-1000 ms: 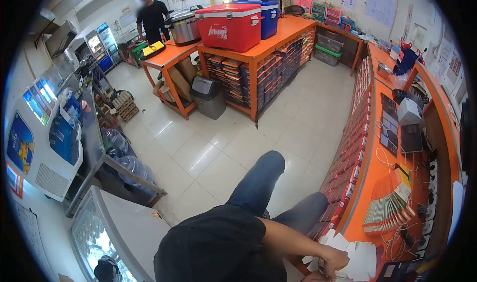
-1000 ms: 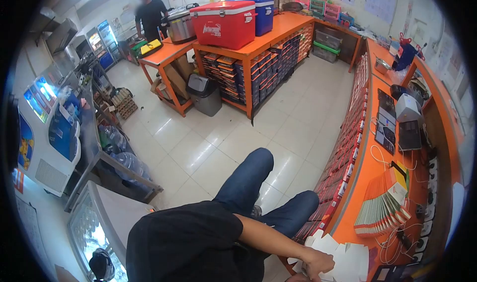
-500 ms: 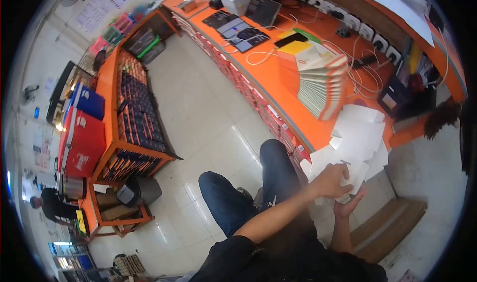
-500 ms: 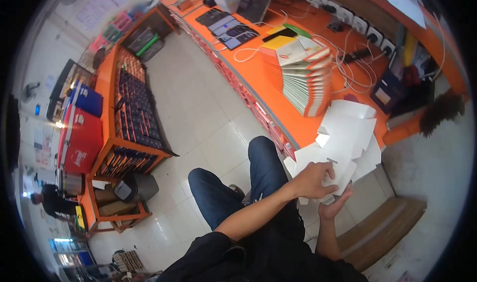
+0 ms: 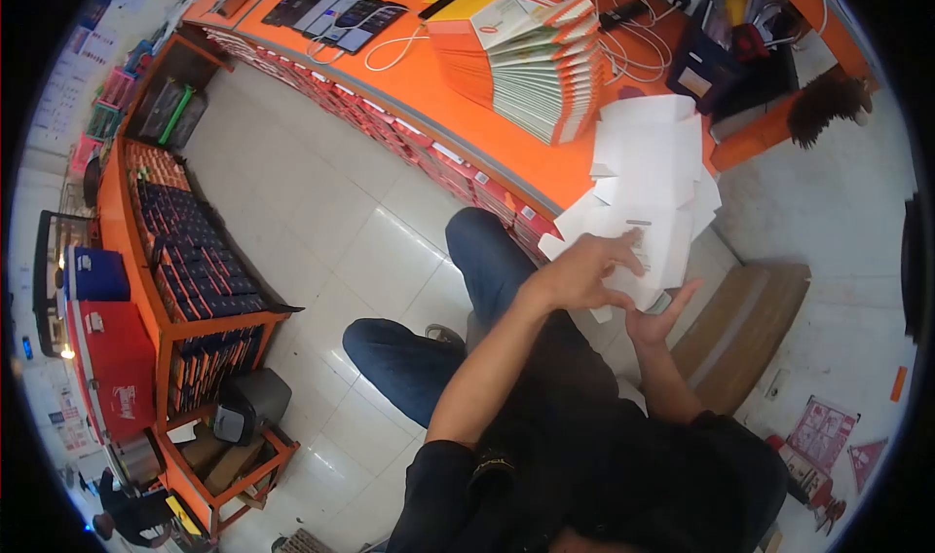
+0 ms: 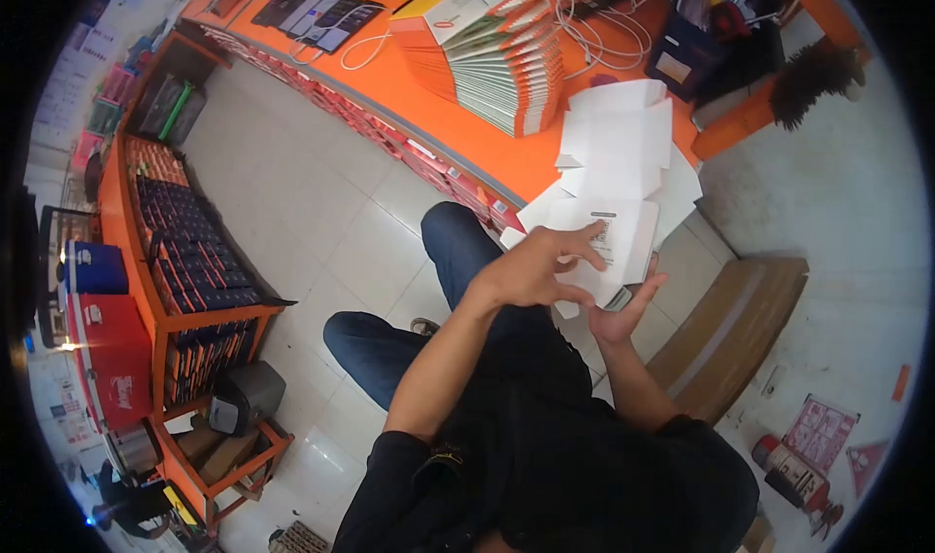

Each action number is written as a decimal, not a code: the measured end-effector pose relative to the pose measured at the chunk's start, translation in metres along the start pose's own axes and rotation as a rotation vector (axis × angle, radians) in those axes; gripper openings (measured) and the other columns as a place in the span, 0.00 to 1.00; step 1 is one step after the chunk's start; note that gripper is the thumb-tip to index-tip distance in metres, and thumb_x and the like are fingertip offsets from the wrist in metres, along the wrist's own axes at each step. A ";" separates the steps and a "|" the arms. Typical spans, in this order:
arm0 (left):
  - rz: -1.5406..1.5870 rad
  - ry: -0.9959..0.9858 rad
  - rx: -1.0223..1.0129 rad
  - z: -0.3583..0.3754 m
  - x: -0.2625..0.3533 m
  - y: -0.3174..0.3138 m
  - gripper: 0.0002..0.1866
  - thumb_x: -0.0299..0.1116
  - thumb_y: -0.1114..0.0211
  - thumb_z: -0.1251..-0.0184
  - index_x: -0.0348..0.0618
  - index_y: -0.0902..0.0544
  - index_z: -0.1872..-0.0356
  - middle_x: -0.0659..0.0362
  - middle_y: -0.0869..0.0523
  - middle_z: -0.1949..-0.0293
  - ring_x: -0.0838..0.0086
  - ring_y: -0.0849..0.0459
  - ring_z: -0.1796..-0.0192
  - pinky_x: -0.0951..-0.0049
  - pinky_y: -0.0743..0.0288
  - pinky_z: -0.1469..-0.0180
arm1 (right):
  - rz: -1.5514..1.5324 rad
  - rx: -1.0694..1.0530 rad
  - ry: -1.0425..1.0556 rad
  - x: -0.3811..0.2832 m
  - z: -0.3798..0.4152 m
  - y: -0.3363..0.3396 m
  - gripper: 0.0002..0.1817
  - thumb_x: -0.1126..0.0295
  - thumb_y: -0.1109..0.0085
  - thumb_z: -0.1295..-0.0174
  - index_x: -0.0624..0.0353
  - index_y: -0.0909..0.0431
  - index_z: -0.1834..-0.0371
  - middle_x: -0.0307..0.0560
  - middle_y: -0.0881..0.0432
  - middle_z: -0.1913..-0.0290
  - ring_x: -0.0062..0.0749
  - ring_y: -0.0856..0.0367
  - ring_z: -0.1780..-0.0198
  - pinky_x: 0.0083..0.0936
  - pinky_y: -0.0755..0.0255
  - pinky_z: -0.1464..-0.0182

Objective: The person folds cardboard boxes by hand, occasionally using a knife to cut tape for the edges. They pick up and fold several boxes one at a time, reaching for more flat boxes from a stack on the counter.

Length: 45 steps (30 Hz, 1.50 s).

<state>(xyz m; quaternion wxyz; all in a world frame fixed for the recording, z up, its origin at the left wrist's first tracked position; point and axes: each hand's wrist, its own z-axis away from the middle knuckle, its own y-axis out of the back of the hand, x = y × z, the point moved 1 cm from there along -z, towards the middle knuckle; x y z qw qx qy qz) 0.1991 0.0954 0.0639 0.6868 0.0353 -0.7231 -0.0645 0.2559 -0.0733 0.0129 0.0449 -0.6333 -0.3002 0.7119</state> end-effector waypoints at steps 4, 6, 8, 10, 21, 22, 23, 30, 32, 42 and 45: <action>0.036 -0.044 -0.013 0.009 0.008 0.008 0.25 0.25 0.20 0.56 0.42 0.16 0.52 0.44 0.36 0.29 0.54 0.27 0.33 0.63 0.18 0.43 | -0.218 0.023 -0.097 0.000 0.004 -0.010 0.37 0.36 0.76 0.28 0.53 0.42 0.30 0.46 0.31 0.36 0.34 0.31 0.34 0.36 0.35 0.34; -0.028 -0.050 -0.025 0.010 0.008 0.008 0.25 0.25 0.20 0.56 0.42 0.16 0.52 0.45 0.35 0.29 0.55 0.28 0.33 0.63 0.19 0.43 | -0.223 0.011 -0.114 0.000 0.006 -0.010 0.38 0.35 0.77 0.28 0.53 0.43 0.29 0.47 0.31 0.35 0.35 0.31 0.34 0.37 0.35 0.34; -0.094 -0.052 -0.031 0.013 0.005 0.007 0.24 0.25 0.21 0.55 0.42 0.15 0.51 0.46 0.33 0.30 0.56 0.28 0.32 0.63 0.19 0.42 | -0.231 -0.003 -0.113 0.002 0.008 -0.010 0.39 0.34 0.77 0.28 0.53 0.45 0.27 0.47 0.33 0.33 0.37 0.33 0.32 0.37 0.36 0.32; -0.031 -0.054 -0.059 0.013 0.000 0.009 0.23 0.26 0.21 0.55 0.40 0.14 0.53 0.47 0.32 0.31 0.58 0.28 0.32 0.65 0.19 0.42 | -0.213 -0.001 -0.083 0.001 0.009 -0.013 0.40 0.34 0.78 0.28 0.54 0.46 0.27 0.48 0.33 0.33 0.37 0.33 0.32 0.37 0.37 0.32; -0.247 -0.343 0.152 0.018 -0.014 0.002 0.12 0.32 0.38 0.33 0.38 0.15 0.53 0.44 0.14 0.53 0.58 0.13 0.63 0.68 0.21 0.64 | -0.198 0.024 -0.039 -0.015 -0.015 0.001 0.37 0.38 0.71 0.27 0.61 0.37 0.35 0.50 0.31 0.33 0.37 0.30 0.35 0.36 0.37 0.32; -0.454 -0.351 0.315 0.018 -0.008 0.003 0.11 0.32 0.38 0.34 0.37 0.18 0.55 0.46 0.15 0.60 0.58 0.14 0.66 0.68 0.22 0.66 | -0.086 0.063 0.000 -0.022 -0.031 0.011 0.31 0.43 0.65 0.26 0.60 0.35 0.39 0.50 0.29 0.36 0.36 0.29 0.37 0.35 0.36 0.34; -0.662 -0.353 0.482 0.018 -0.001 0.004 0.10 0.32 0.38 0.34 0.36 0.20 0.58 0.48 0.15 0.67 0.57 0.15 0.68 0.67 0.22 0.68 | 0.026 0.097 0.038 -0.031 -0.047 0.018 0.25 0.48 0.59 0.25 0.60 0.33 0.43 0.51 0.27 0.38 0.35 0.27 0.39 0.34 0.35 0.36; -0.542 -0.664 1.245 0.057 0.082 0.036 0.07 0.24 0.35 0.36 0.35 0.24 0.61 0.55 0.20 0.74 0.70 0.19 0.76 0.73 0.29 0.77 | 0.771 -0.126 1.024 -0.110 -0.046 -0.041 0.15 0.64 0.41 0.33 0.56 0.32 0.48 0.56 0.27 0.41 0.43 0.29 0.38 0.37 0.34 0.40; -0.114 -0.469 1.242 0.090 0.098 0.028 0.08 0.23 0.37 0.33 0.34 0.25 0.55 0.57 0.18 0.68 0.77 0.18 0.70 0.77 0.27 0.71 | 0.853 -0.501 1.171 -0.101 -0.009 -0.100 0.21 0.58 0.38 0.35 0.52 0.33 0.44 0.57 0.34 0.35 0.54 0.34 0.34 0.48 0.36 0.36; 0.135 -0.486 1.155 0.245 0.109 0.000 0.12 0.19 0.24 0.47 0.30 0.17 0.62 0.50 0.14 0.62 0.71 0.14 0.58 0.73 0.21 0.55 | 0.238 -1.133 1.031 -0.013 0.064 -0.222 0.18 0.53 0.52 0.27 0.48 0.30 0.41 0.53 0.27 0.43 0.58 0.26 0.39 0.50 0.28 0.41; -0.258 -0.513 1.468 0.264 0.094 -0.008 0.10 0.20 0.24 0.48 0.31 0.16 0.66 0.51 0.15 0.68 0.71 0.15 0.61 0.73 0.23 0.59 | 0.131 -1.285 0.715 0.005 0.088 -0.232 0.17 0.58 0.56 0.25 0.54 0.27 0.41 0.54 0.25 0.46 0.56 0.26 0.38 0.46 0.25 0.43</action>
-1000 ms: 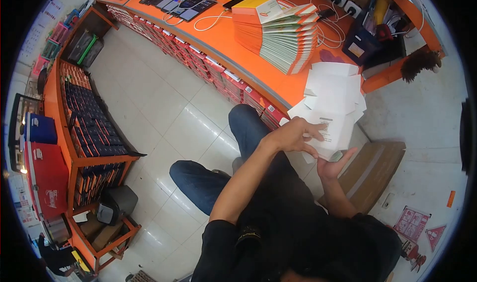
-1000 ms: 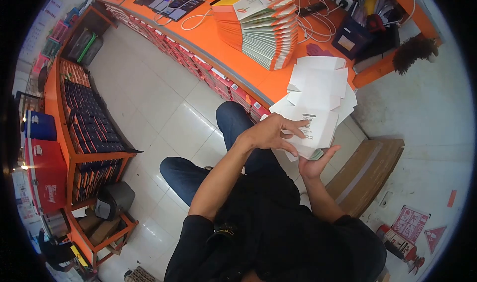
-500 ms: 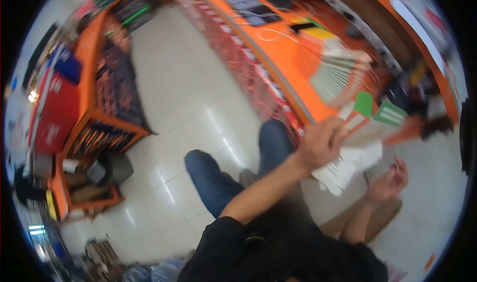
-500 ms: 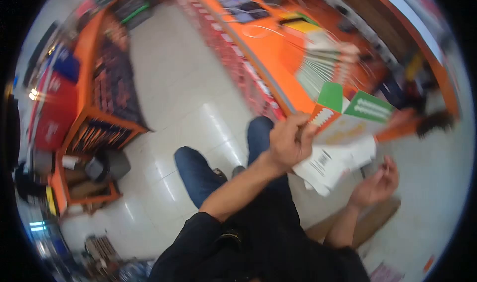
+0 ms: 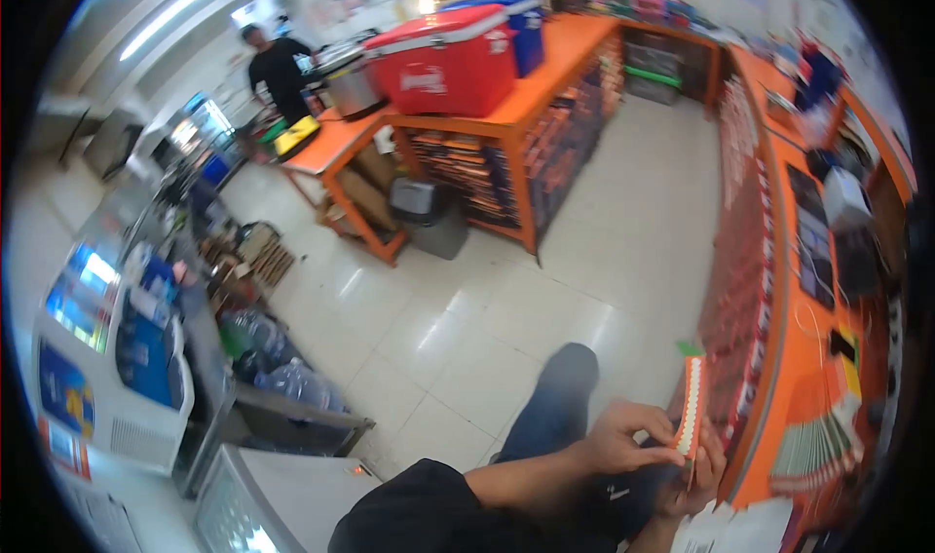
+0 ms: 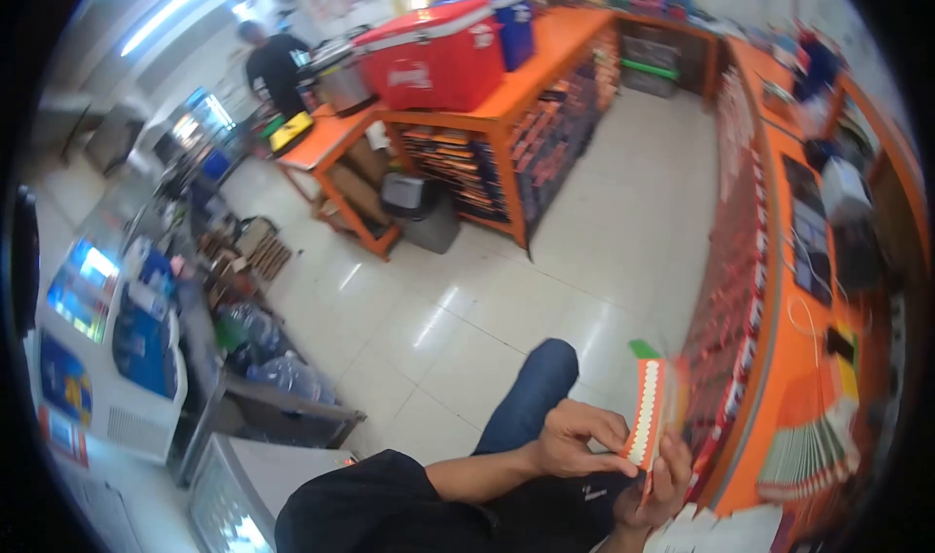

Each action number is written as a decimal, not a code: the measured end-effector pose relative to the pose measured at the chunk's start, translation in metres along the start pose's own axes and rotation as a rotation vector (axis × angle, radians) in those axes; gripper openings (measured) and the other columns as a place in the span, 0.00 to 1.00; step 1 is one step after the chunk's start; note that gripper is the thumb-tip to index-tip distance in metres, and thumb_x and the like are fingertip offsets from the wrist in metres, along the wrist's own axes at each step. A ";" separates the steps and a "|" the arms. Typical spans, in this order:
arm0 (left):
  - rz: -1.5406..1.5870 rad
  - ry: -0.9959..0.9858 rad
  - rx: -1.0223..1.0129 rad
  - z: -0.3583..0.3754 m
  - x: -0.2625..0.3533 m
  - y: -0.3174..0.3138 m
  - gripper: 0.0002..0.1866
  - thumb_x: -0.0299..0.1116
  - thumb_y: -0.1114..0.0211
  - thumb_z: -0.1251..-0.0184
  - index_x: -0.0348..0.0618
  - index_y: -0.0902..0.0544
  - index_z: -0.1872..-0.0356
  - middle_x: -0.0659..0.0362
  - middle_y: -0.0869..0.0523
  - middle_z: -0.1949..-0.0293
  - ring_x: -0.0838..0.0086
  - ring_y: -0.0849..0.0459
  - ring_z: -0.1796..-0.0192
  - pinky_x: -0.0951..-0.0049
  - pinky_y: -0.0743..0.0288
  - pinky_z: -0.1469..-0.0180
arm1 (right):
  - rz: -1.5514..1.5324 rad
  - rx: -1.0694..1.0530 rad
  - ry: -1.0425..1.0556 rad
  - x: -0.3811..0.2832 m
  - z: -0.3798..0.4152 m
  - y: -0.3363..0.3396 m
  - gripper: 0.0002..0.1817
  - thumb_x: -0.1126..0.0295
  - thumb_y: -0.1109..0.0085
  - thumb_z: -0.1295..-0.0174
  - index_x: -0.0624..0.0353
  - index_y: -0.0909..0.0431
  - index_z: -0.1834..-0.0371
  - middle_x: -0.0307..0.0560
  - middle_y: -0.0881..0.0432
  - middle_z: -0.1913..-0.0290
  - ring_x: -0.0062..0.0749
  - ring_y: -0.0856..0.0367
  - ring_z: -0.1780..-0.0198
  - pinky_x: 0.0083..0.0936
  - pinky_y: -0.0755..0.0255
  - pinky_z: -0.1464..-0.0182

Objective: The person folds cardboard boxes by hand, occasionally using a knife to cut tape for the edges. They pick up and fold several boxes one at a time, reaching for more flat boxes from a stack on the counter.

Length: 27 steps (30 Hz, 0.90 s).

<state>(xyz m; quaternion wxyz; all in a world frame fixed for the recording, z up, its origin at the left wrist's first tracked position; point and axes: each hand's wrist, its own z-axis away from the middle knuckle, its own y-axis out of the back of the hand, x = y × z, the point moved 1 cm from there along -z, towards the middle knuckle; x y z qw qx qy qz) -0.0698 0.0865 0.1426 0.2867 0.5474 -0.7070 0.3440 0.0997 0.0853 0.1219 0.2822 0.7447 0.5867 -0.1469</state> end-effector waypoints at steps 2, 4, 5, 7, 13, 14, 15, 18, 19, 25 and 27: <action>-0.078 -0.039 0.079 0.006 -0.013 0.001 0.10 0.20 0.24 0.48 0.31 0.16 0.66 0.50 0.16 0.66 0.68 0.16 0.62 0.71 0.23 0.59 | -0.146 0.044 -0.055 -0.001 0.005 -0.020 0.18 0.62 0.58 0.24 0.64 0.25 0.45 0.53 0.24 0.50 0.51 0.25 0.40 0.42 0.26 0.42; -0.218 -0.315 0.120 0.008 -0.030 -0.002 0.09 0.19 0.27 0.47 0.32 0.16 0.64 0.48 0.16 0.59 0.65 0.15 0.59 0.69 0.22 0.56 | -0.057 0.203 -0.384 0.012 0.029 -0.024 0.19 0.64 0.59 0.23 0.70 0.24 0.47 0.52 0.24 0.50 0.45 0.24 0.42 0.38 0.27 0.40; -0.271 -0.364 0.082 0.009 -0.039 -0.001 0.10 0.18 0.30 0.45 0.35 0.14 0.61 0.46 0.17 0.53 0.61 0.15 0.54 0.67 0.22 0.53 | -0.061 0.244 -0.429 0.013 0.031 -0.026 0.18 0.67 0.57 0.24 0.71 0.23 0.47 0.51 0.25 0.50 0.39 0.24 0.45 0.34 0.28 0.41; -0.322 -0.322 0.073 0.020 -0.049 -0.002 0.11 0.18 0.30 0.45 0.37 0.14 0.60 0.45 0.17 0.51 0.59 0.15 0.53 0.67 0.22 0.51 | 0.034 0.262 -0.444 0.011 0.035 -0.027 0.16 0.70 0.55 0.25 0.72 0.24 0.46 0.52 0.24 0.50 0.39 0.23 0.44 0.33 0.28 0.41; -0.201 -0.156 0.030 0.029 -0.071 -0.020 0.08 0.20 0.30 0.45 0.38 0.14 0.63 0.53 0.14 0.55 0.61 0.15 0.51 0.66 0.23 0.50 | 0.074 0.358 -0.406 0.020 0.041 -0.023 0.12 0.76 0.51 0.27 0.72 0.22 0.48 0.53 0.21 0.49 0.36 0.22 0.44 0.32 0.27 0.40; -0.203 -0.157 0.029 0.029 -0.071 -0.022 0.08 0.20 0.30 0.45 0.38 0.14 0.63 0.53 0.14 0.55 0.61 0.15 0.51 0.66 0.23 0.50 | -0.021 0.378 -0.460 0.021 0.041 -0.021 0.11 0.75 0.49 0.28 0.72 0.22 0.50 0.51 0.21 0.51 0.35 0.22 0.45 0.31 0.27 0.41; -0.154 -0.126 0.049 0.030 -0.071 -0.024 0.08 0.21 0.29 0.45 0.38 0.14 0.64 0.53 0.14 0.56 0.62 0.15 0.52 0.66 0.23 0.50 | -0.121 0.402 -0.511 0.022 0.039 -0.021 0.10 0.75 0.48 0.29 0.72 0.22 0.51 0.49 0.21 0.52 0.33 0.21 0.47 0.29 0.27 0.43; -0.120 -0.054 0.083 0.027 -0.067 -0.017 0.07 0.22 0.28 0.45 0.38 0.14 0.65 0.54 0.13 0.58 0.63 0.14 0.56 0.67 0.23 0.52 | -0.236 0.269 -0.504 0.020 0.032 -0.023 0.19 0.65 0.44 0.30 0.74 0.26 0.48 0.68 0.21 0.46 0.53 0.22 0.42 0.48 0.28 0.42; -0.114 -0.006 0.047 0.027 -0.069 -0.014 0.06 0.22 0.29 0.43 0.39 0.13 0.64 0.54 0.13 0.59 0.64 0.15 0.55 0.67 0.23 0.53 | -0.198 0.325 -0.458 0.020 0.030 -0.027 0.17 0.66 0.43 0.30 0.75 0.24 0.57 0.61 0.17 0.50 0.46 0.18 0.48 0.39 0.26 0.44; -0.069 0.190 -0.082 0.020 -0.065 -0.002 0.08 0.24 0.31 0.40 0.37 0.14 0.59 0.53 0.13 0.58 0.64 0.15 0.53 0.67 0.24 0.50 | 0.055 0.258 -0.577 0.024 0.038 -0.021 0.14 0.64 0.38 0.33 0.67 0.19 0.66 0.52 0.17 0.56 0.43 0.21 0.54 0.39 0.28 0.46; -0.078 0.203 -0.117 0.022 -0.072 0.000 0.09 0.24 0.32 0.38 0.37 0.15 0.58 0.53 0.13 0.56 0.65 0.15 0.53 0.68 0.24 0.49 | 0.077 0.231 -0.590 0.028 0.042 -0.015 0.13 0.64 0.37 0.34 0.66 0.18 0.67 0.50 0.18 0.58 0.43 0.22 0.56 0.40 0.29 0.47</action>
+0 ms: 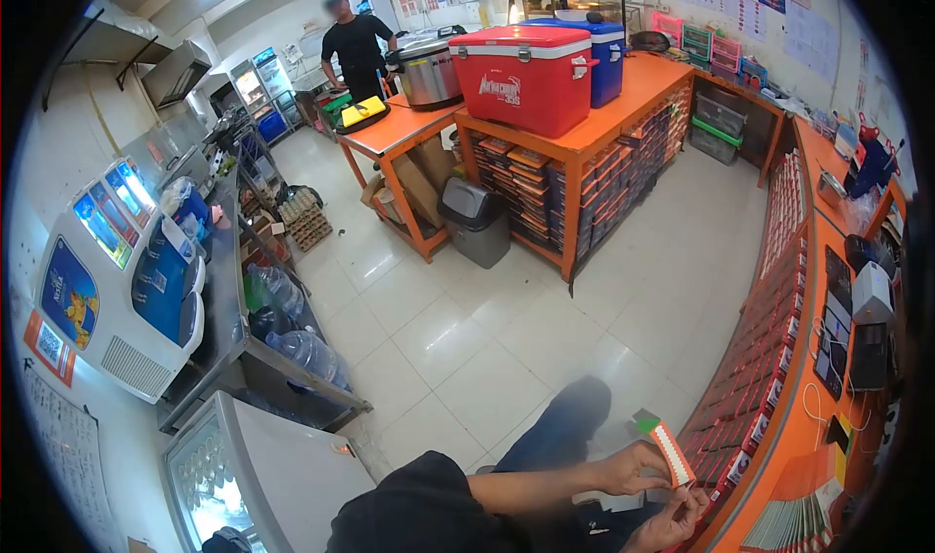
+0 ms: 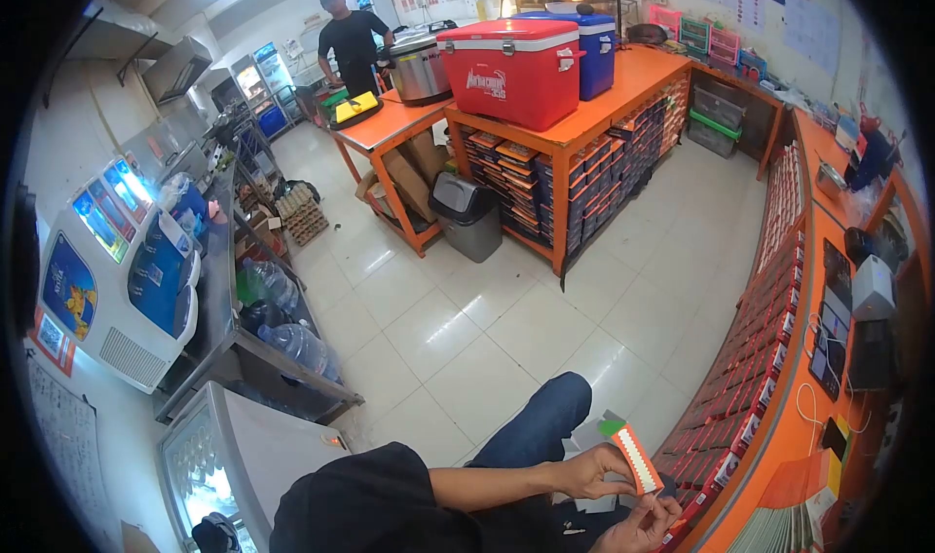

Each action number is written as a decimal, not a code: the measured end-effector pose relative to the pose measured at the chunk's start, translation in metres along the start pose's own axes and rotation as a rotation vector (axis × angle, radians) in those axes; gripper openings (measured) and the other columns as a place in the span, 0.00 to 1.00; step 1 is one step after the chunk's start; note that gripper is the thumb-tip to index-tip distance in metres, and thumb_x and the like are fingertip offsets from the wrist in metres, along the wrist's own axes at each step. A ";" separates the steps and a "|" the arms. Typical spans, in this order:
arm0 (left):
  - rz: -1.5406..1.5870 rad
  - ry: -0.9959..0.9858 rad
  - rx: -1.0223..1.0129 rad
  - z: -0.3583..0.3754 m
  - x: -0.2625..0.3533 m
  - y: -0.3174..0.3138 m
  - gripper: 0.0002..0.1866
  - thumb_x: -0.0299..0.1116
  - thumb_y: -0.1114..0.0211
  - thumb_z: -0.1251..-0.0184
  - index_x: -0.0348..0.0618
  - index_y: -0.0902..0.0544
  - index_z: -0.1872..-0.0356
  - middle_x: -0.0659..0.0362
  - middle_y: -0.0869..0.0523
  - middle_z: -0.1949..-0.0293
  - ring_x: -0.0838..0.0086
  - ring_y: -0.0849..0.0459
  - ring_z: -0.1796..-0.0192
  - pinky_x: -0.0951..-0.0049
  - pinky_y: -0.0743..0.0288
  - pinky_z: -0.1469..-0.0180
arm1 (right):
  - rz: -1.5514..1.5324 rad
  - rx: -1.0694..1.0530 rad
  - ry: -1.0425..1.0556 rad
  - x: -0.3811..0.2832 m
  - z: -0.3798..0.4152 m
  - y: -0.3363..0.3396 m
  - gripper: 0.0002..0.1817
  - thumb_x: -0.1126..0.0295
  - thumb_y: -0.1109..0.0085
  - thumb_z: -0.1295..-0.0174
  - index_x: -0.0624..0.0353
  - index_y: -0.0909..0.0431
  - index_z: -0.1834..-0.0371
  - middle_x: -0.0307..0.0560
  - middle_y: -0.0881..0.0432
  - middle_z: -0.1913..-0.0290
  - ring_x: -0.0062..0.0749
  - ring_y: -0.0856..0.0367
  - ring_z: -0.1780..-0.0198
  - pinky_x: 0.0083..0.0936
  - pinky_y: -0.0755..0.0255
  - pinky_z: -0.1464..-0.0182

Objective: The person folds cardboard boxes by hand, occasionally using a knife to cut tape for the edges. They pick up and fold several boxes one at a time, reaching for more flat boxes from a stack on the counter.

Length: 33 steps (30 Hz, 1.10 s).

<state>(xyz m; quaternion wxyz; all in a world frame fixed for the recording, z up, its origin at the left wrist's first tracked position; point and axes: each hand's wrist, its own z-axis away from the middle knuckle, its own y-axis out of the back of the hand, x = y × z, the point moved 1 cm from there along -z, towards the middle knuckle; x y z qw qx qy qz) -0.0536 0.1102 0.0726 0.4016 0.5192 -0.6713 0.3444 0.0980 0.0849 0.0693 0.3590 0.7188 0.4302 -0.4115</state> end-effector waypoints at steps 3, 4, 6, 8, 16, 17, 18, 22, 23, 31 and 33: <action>-0.001 0.052 -0.053 0.000 0.001 -0.005 0.09 0.25 0.33 0.36 0.36 0.16 0.55 0.53 0.13 0.54 0.67 0.16 0.52 0.68 0.24 0.48 | 0.042 -0.019 -0.019 -0.002 -0.001 0.005 0.13 0.64 0.36 0.35 0.66 0.18 0.69 0.49 0.20 0.60 0.42 0.23 0.57 0.40 0.30 0.48; 0.006 0.089 -0.068 -0.001 0.002 -0.005 0.10 0.26 0.34 0.35 0.36 0.17 0.54 0.53 0.14 0.53 0.69 0.16 0.52 0.69 0.25 0.48 | 0.050 -0.023 -0.025 -0.004 -0.002 0.006 0.14 0.64 0.35 0.36 0.66 0.18 0.69 0.49 0.20 0.61 0.42 0.24 0.57 0.40 0.31 0.48; 0.044 0.125 -0.089 0.000 -0.002 -0.008 0.10 0.25 0.34 0.35 0.35 0.17 0.54 0.53 0.14 0.54 0.69 0.16 0.52 0.69 0.24 0.47 | 0.058 -0.025 0.022 -0.005 -0.005 0.006 0.15 0.63 0.34 0.36 0.66 0.18 0.69 0.49 0.20 0.61 0.41 0.23 0.58 0.39 0.30 0.50; 0.082 0.160 -0.109 -0.001 0.004 -0.010 0.10 0.25 0.34 0.35 0.35 0.17 0.53 0.54 0.14 0.55 0.70 0.16 0.52 0.69 0.24 0.47 | 0.066 -0.028 0.069 0.000 -0.007 0.010 0.15 0.62 0.33 0.37 0.67 0.18 0.69 0.50 0.20 0.61 0.40 0.23 0.58 0.38 0.29 0.52; 0.200 0.245 -0.014 0.007 -0.002 -0.009 0.08 0.22 0.35 0.35 0.32 0.17 0.57 0.54 0.14 0.57 0.73 0.16 0.53 0.71 0.22 0.45 | 0.152 -0.240 0.006 -0.008 -0.017 0.021 0.11 0.67 0.29 0.41 0.66 0.16 0.68 0.49 0.20 0.61 0.36 0.22 0.61 0.32 0.27 0.56; 0.200 0.246 -0.007 0.008 -0.002 -0.008 0.08 0.22 0.35 0.35 0.32 0.17 0.57 0.54 0.14 0.57 0.73 0.16 0.53 0.71 0.22 0.45 | 0.152 -0.246 0.006 -0.006 -0.015 0.021 0.11 0.67 0.29 0.41 0.66 0.16 0.68 0.49 0.20 0.61 0.36 0.22 0.61 0.32 0.27 0.56; 0.199 0.254 0.010 0.008 -0.002 -0.007 0.07 0.22 0.35 0.35 0.32 0.16 0.58 0.54 0.13 0.58 0.73 0.15 0.54 0.71 0.21 0.46 | 0.182 -0.242 0.019 -0.002 -0.013 0.020 0.11 0.66 0.29 0.41 0.66 0.16 0.67 0.48 0.20 0.60 0.36 0.22 0.60 0.32 0.27 0.56; 0.195 0.315 0.131 0.008 -0.004 -0.006 0.06 0.23 0.34 0.36 0.32 0.15 0.59 0.53 0.12 0.61 0.73 0.13 0.56 0.72 0.20 0.49 | 0.193 -0.245 -0.044 -0.019 -0.010 0.012 0.12 0.65 0.31 0.38 0.65 0.14 0.62 0.47 0.19 0.61 0.36 0.21 0.59 0.32 0.28 0.53; 0.195 0.316 0.132 0.008 -0.004 -0.004 0.06 0.23 0.34 0.36 0.32 0.15 0.59 0.53 0.12 0.61 0.73 0.13 0.56 0.72 0.20 0.49 | 0.193 -0.246 -0.045 -0.017 -0.009 0.012 0.12 0.65 0.31 0.38 0.65 0.14 0.62 0.47 0.19 0.61 0.36 0.21 0.59 0.32 0.28 0.53; 0.233 0.254 0.034 0.007 -0.007 -0.003 0.06 0.22 0.34 0.36 0.32 0.15 0.60 0.55 0.12 0.65 0.74 0.13 0.59 0.74 0.19 0.51 | 0.263 -0.219 0.079 -0.027 -0.009 0.013 0.10 0.67 0.35 0.36 0.63 0.14 0.60 0.52 0.16 0.59 0.43 0.18 0.58 0.34 0.24 0.54; 0.261 0.252 0.026 0.007 -0.006 -0.005 0.06 0.21 0.34 0.36 0.32 0.16 0.60 0.55 0.12 0.65 0.75 0.13 0.60 0.74 0.19 0.52 | 0.308 -0.212 0.120 -0.026 -0.010 0.012 0.09 0.68 0.35 0.36 0.63 0.14 0.61 0.52 0.16 0.60 0.43 0.18 0.59 0.35 0.24 0.56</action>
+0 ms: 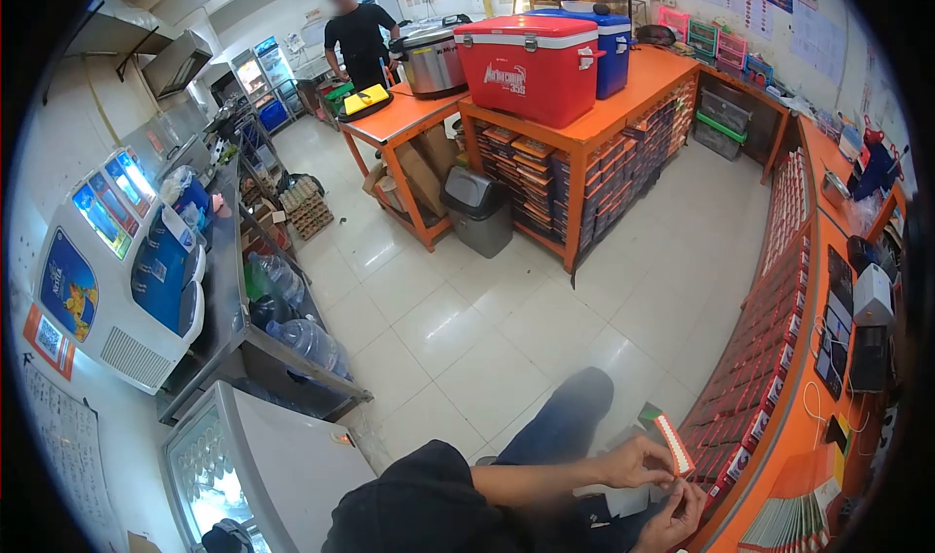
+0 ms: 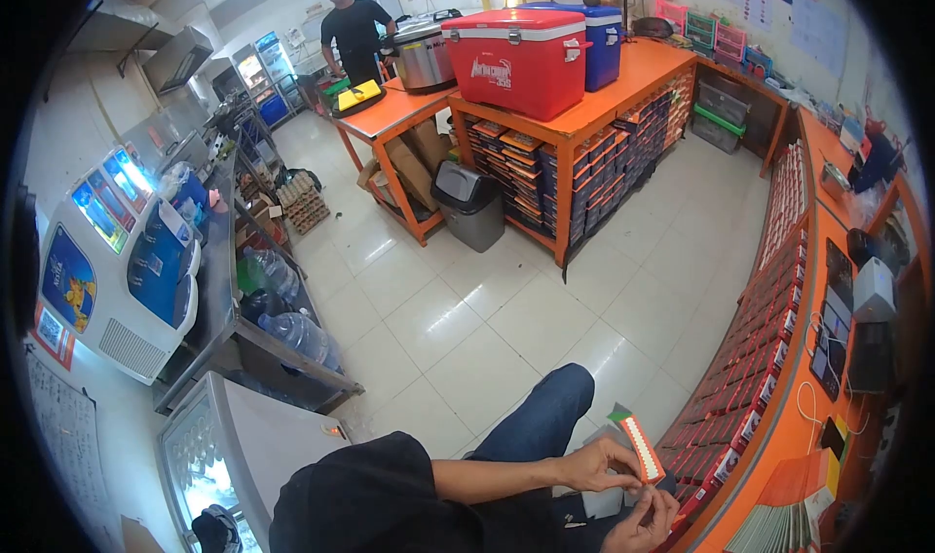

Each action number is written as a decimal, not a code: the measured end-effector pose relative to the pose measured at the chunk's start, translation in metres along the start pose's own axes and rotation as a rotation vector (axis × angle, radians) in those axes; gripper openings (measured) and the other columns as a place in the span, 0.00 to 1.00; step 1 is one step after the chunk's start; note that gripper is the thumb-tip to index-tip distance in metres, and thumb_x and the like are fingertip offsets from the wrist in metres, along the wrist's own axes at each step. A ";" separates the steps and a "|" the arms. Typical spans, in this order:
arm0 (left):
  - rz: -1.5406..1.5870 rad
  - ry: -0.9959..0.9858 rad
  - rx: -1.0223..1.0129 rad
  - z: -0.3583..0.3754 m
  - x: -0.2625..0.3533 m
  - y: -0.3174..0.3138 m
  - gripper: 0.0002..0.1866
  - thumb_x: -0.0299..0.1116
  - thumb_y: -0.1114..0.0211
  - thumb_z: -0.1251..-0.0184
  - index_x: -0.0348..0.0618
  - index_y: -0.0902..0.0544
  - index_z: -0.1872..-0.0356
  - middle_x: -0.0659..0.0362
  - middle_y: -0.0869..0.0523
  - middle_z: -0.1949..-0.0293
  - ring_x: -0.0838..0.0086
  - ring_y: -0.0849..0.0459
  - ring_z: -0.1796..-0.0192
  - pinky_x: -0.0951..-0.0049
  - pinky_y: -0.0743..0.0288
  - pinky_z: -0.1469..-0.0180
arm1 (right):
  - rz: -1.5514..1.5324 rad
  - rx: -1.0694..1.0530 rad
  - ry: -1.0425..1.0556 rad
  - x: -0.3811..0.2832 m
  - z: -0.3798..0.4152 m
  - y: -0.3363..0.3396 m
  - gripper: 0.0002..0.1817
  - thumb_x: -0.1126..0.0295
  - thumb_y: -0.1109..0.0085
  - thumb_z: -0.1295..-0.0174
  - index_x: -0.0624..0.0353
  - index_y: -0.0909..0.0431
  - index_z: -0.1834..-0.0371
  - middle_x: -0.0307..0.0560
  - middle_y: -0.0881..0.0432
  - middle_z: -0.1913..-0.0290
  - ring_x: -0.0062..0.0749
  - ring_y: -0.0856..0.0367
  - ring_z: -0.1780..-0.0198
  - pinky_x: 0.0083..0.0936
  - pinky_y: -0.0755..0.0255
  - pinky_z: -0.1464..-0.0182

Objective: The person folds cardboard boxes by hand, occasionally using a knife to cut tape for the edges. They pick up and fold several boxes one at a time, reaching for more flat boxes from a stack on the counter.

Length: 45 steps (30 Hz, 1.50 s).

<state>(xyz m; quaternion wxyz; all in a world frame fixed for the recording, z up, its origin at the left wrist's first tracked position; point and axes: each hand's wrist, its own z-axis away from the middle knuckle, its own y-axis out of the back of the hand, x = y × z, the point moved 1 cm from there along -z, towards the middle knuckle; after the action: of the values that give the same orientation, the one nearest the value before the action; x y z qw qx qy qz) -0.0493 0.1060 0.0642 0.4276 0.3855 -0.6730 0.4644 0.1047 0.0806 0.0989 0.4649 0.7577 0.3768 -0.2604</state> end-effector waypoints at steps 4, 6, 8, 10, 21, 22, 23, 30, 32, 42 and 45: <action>-0.012 -0.028 -0.008 0.002 0.006 0.002 0.05 0.21 0.35 0.36 0.32 0.16 0.60 0.56 0.12 0.65 0.76 0.13 0.61 0.75 0.19 0.54 | 0.028 0.002 0.113 -0.005 -0.004 0.000 0.09 0.68 0.36 0.36 0.64 0.14 0.62 0.52 0.17 0.62 0.44 0.18 0.62 0.35 0.24 0.59; -0.010 -0.019 -0.029 0.002 0.009 0.006 0.05 0.21 0.35 0.35 0.33 0.16 0.60 0.56 0.13 0.64 0.76 0.13 0.62 0.75 0.19 0.55 | 0.029 -0.011 0.126 -0.010 -0.005 0.000 0.09 0.69 0.36 0.36 0.65 0.15 0.62 0.52 0.17 0.62 0.44 0.18 0.62 0.34 0.24 0.58; -0.009 -0.006 -0.047 0.004 0.009 0.010 0.05 0.21 0.35 0.35 0.33 0.16 0.60 0.56 0.13 0.64 0.76 0.14 0.62 0.75 0.20 0.55 | 0.026 -0.026 0.135 -0.008 -0.003 -0.001 0.09 0.69 0.36 0.36 0.66 0.15 0.62 0.52 0.17 0.61 0.44 0.19 0.62 0.34 0.24 0.58; 0.040 0.002 -0.106 0.004 0.008 0.015 0.05 0.21 0.35 0.35 0.33 0.16 0.60 0.56 0.13 0.64 0.76 0.14 0.63 0.76 0.20 0.55 | -0.039 -0.049 0.093 0.003 0.002 -0.004 0.10 0.68 0.36 0.35 0.66 0.16 0.62 0.51 0.18 0.61 0.41 0.19 0.61 0.33 0.24 0.57; 0.343 0.111 -0.106 0.001 -0.018 0.009 0.06 0.18 0.36 0.36 0.32 0.15 0.59 0.57 0.14 0.64 0.77 0.16 0.63 0.76 0.20 0.59 | -0.213 -0.035 -0.018 0.020 0.012 -0.006 0.09 0.70 0.35 0.36 0.67 0.17 0.64 0.49 0.19 0.62 0.37 0.22 0.61 0.32 0.25 0.56; 0.335 0.125 -0.128 0.001 -0.019 0.008 0.06 0.18 0.36 0.36 0.32 0.15 0.59 0.57 0.14 0.64 0.77 0.16 0.63 0.76 0.20 0.60 | -0.190 -0.037 0.018 0.018 0.012 -0.003 0.09 0.70 0.35 0.36 0.68 0.17 0.64 0.50 0.19 0.62 0.37 0.22 0.61 0.32 0.25 0.56; 0.334 0.126 -0.128 0.001 -0.019 0.008 0.06 0.18 0.36 0.36 0.32 0.15 0.59 0.57 0.14 0.64 0.77 0.16 0.63 0.76 0.20 0.60 | -0.191 -0.036 0.017 0.018 0.012 -0.004 0.09 0.70 0.35 0.36 0.68 0.17 0.64 0.50 0.19 0.62 0.37 0.22 0.61 0.32 0.25 0.56; 0.210 0.087 -0.085 0.004 -0.021 0.004 0.09 0.20 0.37 0.34 0.33 0.18 0.55 0.57 0.15 0.63 0.77 0.16 0.66 0.77 0.20 0.63 | -0.132 -0.012 -0.032 0.008 0.013 -0.003 0.10 0.68 0.34 0.36 0.67 0.16 0.63 0.51 0.18 0.61 0.35 0.21 0.61 0.32 0.25 0.55; 0.204 0.150 -0.065 0.003 -0.014 0.006 0.10 0.20 0.37 0.34 0.34 0.19 0.53 0.57 0.15 0.63 0.78 0.17 0.66 0.78 0.20 0.64 | -0.148 0.006 0.003 0.013 0.013 -0.005 0.12 0.66 0.35 0.35 0.67 0.16 0.63 0.51 0.18 0.60 0.33 0.22 0.61 0.32 0.26 0.56; 0.113 0.042 -0.082 0.007 -0.004 -0.003 0.11 0.19 0.42 0.32 0.34 0.22 0.50 0.56 0.16 0.62 0.77 0.16 0.70 0.77 0.20 0.68 | -0.327 0.025 -0.060 0.021 0.020 -0.018 0.05 0.76 0.47 0.30 0.69 0.24 0.59 0.45 0.27 0.59 0.26 0.26 0.57 0.24 0.29 0.53; 0.091 0.043 -0.085 0.007 0.000 -0.002 0.11 0.19 0.43 0.32 0.33 0.22 0.50 0.56 0.16 0.63 0.77 0.17 0.73 0.78 0.20 0.69 | -0.323 0.042 -0.030 0.014 0.021 -0.020 0.05 0.77 0.46 0.31 0.69 0.23 0.60 0.44 0.27 0.58 0.26 0.26 0.56 0.24 0.29 0.55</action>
<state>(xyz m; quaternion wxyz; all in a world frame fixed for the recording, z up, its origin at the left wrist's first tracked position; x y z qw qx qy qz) -0.0486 0.0989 0.0637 0.4365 0.3261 -0.6994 0.4626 0.0959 0.0721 0.0688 0.4068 0.6926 0.4812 -0.3510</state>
